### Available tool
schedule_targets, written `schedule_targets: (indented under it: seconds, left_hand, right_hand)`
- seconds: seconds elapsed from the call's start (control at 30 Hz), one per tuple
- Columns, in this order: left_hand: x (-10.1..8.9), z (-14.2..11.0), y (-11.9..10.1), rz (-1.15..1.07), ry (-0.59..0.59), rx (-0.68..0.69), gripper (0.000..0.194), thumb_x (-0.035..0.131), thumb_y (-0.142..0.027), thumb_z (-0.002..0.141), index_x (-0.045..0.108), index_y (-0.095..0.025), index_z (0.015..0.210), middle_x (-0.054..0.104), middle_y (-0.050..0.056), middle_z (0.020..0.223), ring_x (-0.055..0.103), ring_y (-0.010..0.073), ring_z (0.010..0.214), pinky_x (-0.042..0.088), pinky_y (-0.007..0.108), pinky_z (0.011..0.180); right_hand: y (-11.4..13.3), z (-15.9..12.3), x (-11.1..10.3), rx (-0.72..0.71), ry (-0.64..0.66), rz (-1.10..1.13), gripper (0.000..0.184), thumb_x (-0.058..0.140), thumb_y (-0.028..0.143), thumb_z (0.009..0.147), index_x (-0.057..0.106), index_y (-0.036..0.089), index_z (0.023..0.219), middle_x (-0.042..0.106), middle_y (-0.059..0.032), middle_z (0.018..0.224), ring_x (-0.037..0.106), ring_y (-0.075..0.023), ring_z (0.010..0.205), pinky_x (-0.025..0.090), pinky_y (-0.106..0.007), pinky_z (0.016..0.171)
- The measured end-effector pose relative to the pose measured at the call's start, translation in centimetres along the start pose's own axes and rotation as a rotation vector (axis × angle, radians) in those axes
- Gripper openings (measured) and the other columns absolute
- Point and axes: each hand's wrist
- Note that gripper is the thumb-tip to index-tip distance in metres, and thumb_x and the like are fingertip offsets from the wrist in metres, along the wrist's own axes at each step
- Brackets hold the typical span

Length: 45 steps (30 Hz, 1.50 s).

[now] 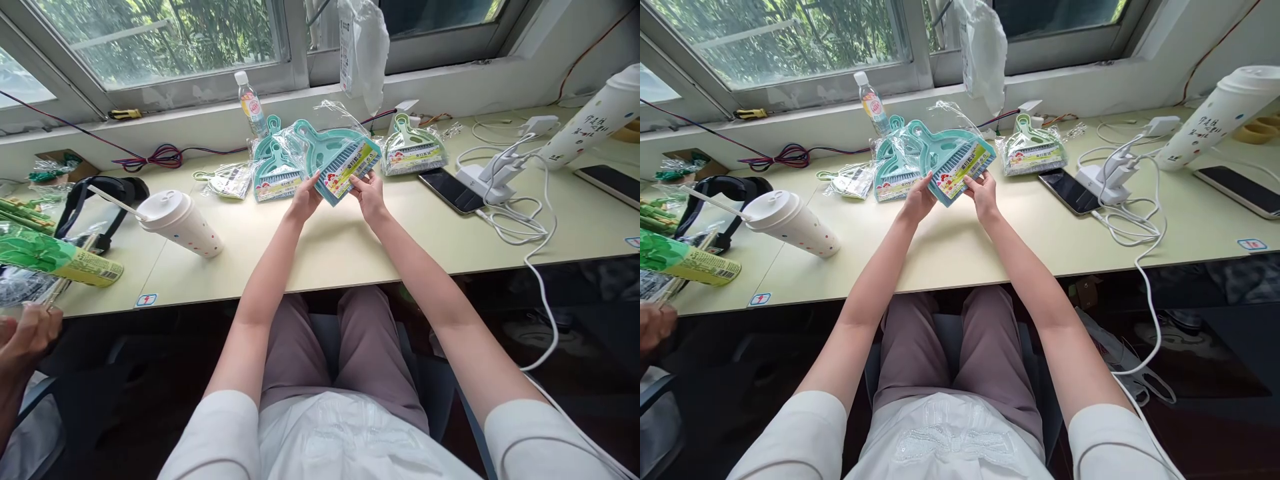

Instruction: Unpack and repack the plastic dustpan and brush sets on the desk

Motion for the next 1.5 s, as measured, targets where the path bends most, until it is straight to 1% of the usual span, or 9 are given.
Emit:
schedule_targets:
  seconds: [0.33,0.53,0.73,0.97,1.13,1.23,1.37,1.43,1.5]
  left_hand:
    - [0.5,-0.7,0.4,0.148,0.127,-0.084,0.037,0.055,-0.046,0.095,0.064,-0.028,0.127,0.067,0.006,0.132,0.051,0.0285,0.137,0.041,0.049,0.115]
    - [1.2,-1.0,0.1,0.032,-0.007,0.143,0.045,0.05,-0.049,0.098,0.058,-0.022,0.133,0.066,0.006,0.132,0.055,0.0265,0.134,0.04,0.048,0.116]
    - [3.2,-1.4,1.8,-0.015,-0.017,0.152,0.055,0.067,-0.041,0.09,0.051,-0.025,0.14,0.065,0.007,0.135,0.054,0.0253,0.134,0.039,0.045,0.118]
    - [3.1,-1.4,1.9,0.054,-0.007,0.171,0.062,0.077,-0.031,0.082,0.051,-0.024,0.139,0.067,0.009,0.132,0.055,0.0263,0.133,0.038,0.043,0.119]
    - [2.7,-0.9,2.9,0.109,-0.185,0.228,0.066,0.075,-0.025,0.083,0.045,-0.02,0.142,0.064,0.012,0.134,0.061,0.0253,0.127,0.044,0.041,0.113]
    - [2.7,-1.3,3.5,0.394,-0.364,0.374,0.079,0.072,-0.026,0.086,0.028,-0.02,0.151,0.047,0.017,0.151,0.047,0.0252,0.141,0.038,0.04,0.117]
    - [2.7,-2.3,3.1,1.053,-0.608,0.634,0.086,0.068,-0.024,0.087,0.018,-0.02,0.157,0.01,0.017,0.168,0.004,0.0253,0.156,0.013,0.046,0.127]
    - [2.6,-2.6,2.6,1.338,-0.529,0.693,0.068,0.058,-0.02,0.093,0.029,-0.025,0.154,0.013,0.01,0.168,0.002,0.024,0.156,0.01,0.051,0.127]
    - [2.4,-2.5,2.3,1.541,-0.365,0.7,0.057,0.048,-0.016,0.095,0.04,-0.028,0.15,0.027,0.007,0.165,0.011,0.0232,0.156,0.013,0.052,0.126]
  right_hand:
    - [0.8,-0.1,-0.1,-0.044,-0.047,-0.007,0.045,0.075,0.04,0.079,0.053,0.028,0.116,0.068,-0.0042,0.114,0.065,-0.0232,0.118,0.063,-0.037,0.088]
    - [0.6,-0.5,0.6,0.002,-0.001,0.007,0.045,0.081,0.038,0.071,0.054,0.027,0.105,0.07,-0.0026,0.103,0.068,-0.0226,0.11,0.063,-0.038,0.086]
    - [1.4,-1.1,1.0,-0.039,-0.057,-0.041,0.044,0.079,0.041,0.075,0.053,0.027,0.108,0.071,-0.0029,0.106,0.067,-0.021,0.111,0.063,-0.035,0.083]
    - [1.4,-1.0,1.3,-0.046,-0.084,0.001,0.043,0.076,0.038,0.076,0.053,0.028,0.111,0.07,-0.0037,0.11,0.066,-0.0213,0.114,0.062,-0.036,0.088]
    - [0.7,-0.7,1.1,-0.065,-0.062,0.02,0.048,0.077,0.043,0.075,0.052,0.028,0.113,0.07,-0.0036,0.11,0.067,-0.0212,0.111,0.061,-0.038,0.09]
    - [0.2,-0.6,1.0,-0.084,-0.064,0.032,0.05,0.078,0.043,0.073,0.051,0.027,0.113,0.07,-0.0038,0.109,0.066,-0.0218,0.111,0.06,-0.041,0.092]
    - [-0.4,-0.4,0.9,-0.084,-0.062,0.019,0.049,0.079,0.041,0.072,0.051,0.026,0.11,0.069,-0.0041,0.107,0.066,-0.0225,0.11,0.06,-0.043,0.092]
    - [-0.6,-0.3,0.9,-0.09,-0.052,0.005,0.049,0.079,0.042,0.071,0.051,0.026,0.109,0.069,-0.004,0.107,0.067,-0.0223,0.109,0.06,-0.043,0.091]
    - [-0.8,-0.2,0.8,-0.096,-0.044,-0.01,0.049,0.078,0.042,0.072,0.051,0.026,0.11,0.069,-0.0042,0.107,0.067,-0.022,0.107,0.061,-0.042,0.089]
Point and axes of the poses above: each hand's wrist, its own z-axis towards the middle knuckle, its own x-axis out of the palm, y = z × x
